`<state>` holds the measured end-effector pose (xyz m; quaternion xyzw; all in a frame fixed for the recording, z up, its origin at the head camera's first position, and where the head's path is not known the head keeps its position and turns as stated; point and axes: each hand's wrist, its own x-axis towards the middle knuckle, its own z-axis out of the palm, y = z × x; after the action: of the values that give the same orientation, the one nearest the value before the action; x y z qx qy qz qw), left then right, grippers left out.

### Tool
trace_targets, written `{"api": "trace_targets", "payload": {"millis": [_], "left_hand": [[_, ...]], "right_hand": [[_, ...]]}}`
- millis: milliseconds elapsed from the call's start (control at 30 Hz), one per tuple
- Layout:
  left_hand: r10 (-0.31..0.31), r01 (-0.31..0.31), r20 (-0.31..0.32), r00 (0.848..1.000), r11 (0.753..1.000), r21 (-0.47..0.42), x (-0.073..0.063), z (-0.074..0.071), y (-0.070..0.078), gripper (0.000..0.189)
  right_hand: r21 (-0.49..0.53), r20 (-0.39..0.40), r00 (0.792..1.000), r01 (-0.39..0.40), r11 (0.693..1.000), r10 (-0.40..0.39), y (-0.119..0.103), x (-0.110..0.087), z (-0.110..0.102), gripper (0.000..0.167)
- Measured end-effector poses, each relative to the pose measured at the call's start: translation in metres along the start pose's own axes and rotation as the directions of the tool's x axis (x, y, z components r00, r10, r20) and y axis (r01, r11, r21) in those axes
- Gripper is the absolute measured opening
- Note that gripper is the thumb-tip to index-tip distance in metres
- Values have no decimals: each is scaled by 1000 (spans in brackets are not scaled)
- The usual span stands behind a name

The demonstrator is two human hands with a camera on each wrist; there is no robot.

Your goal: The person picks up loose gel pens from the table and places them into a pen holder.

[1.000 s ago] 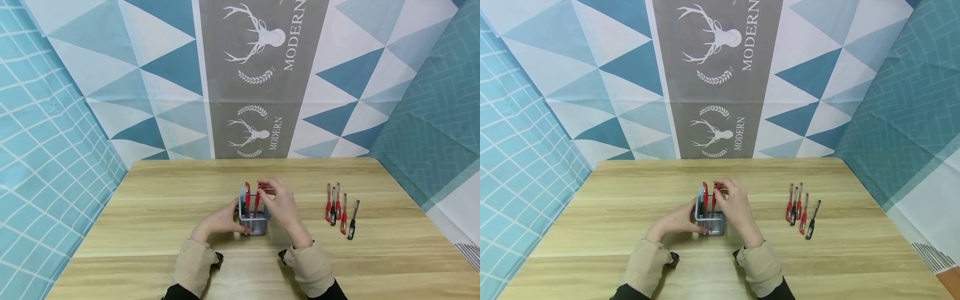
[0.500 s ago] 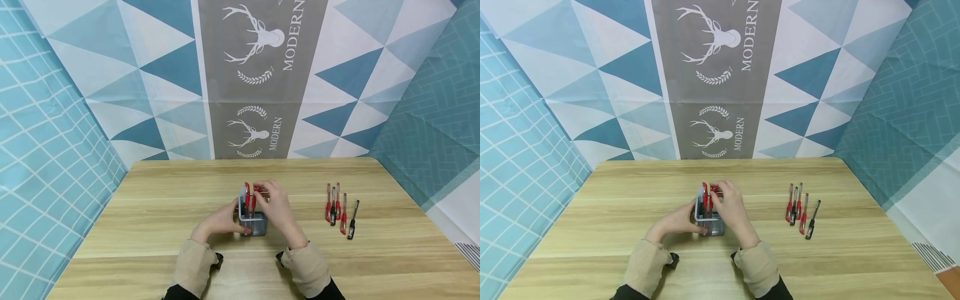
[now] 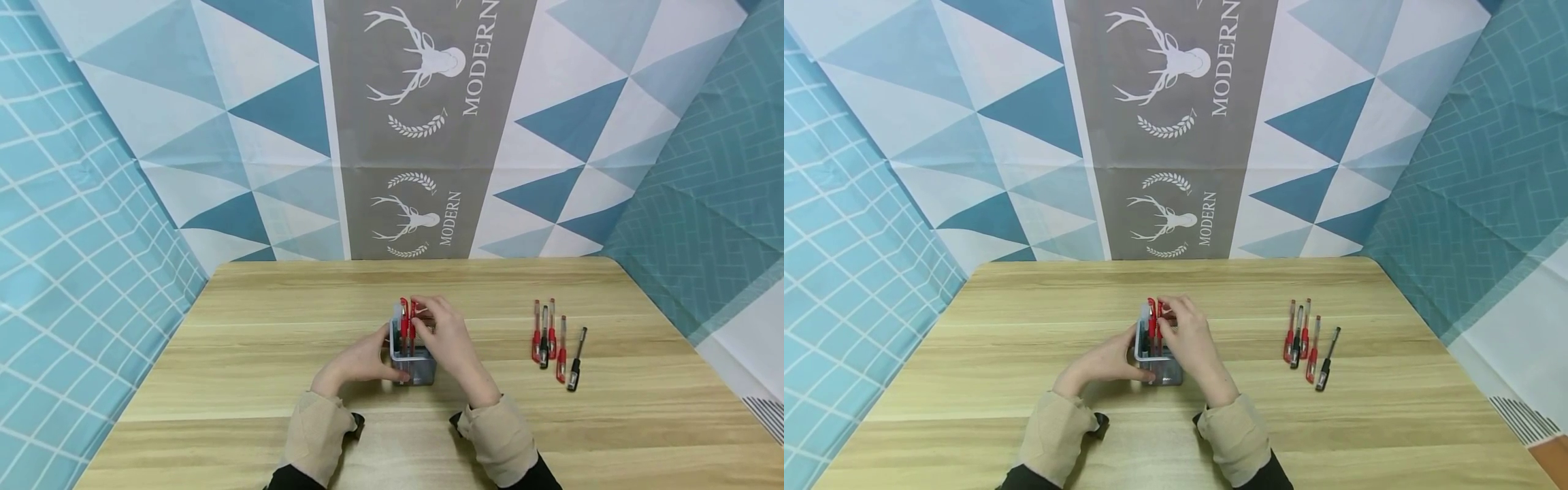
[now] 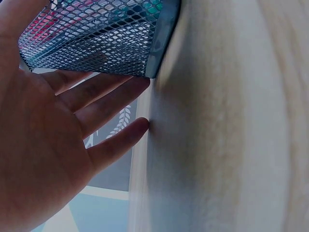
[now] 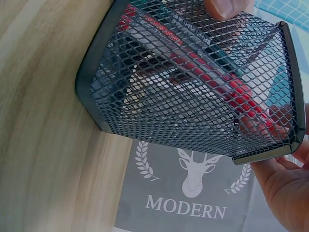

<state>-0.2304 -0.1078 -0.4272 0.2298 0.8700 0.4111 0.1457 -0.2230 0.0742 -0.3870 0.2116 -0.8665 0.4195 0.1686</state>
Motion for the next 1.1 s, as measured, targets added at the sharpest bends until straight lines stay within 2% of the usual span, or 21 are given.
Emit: {"api": "trace_targets", "payload": {"millis": [300,767,933,1100], "left_hand": [[9,-9,0,1000,1000,11,0,0,-1,99],[4,-4,-6,1000,1000,25,-1,1,0,99],[0,0,-7,1000,1000,18,-1,1,1,100],[9,-9,-9,1000,1000,11,0,1,0,97]], "right_hand": [[-36,64,997,-37,999,39,-4,0,0,42],[-51,115,991,-67,996,72,-6,-2,-2,48],[-45,91,994,-59,997,62,-5,-1,-4,49],[-34,35,999,-36,999,37,-2,0,-9,40]]}}
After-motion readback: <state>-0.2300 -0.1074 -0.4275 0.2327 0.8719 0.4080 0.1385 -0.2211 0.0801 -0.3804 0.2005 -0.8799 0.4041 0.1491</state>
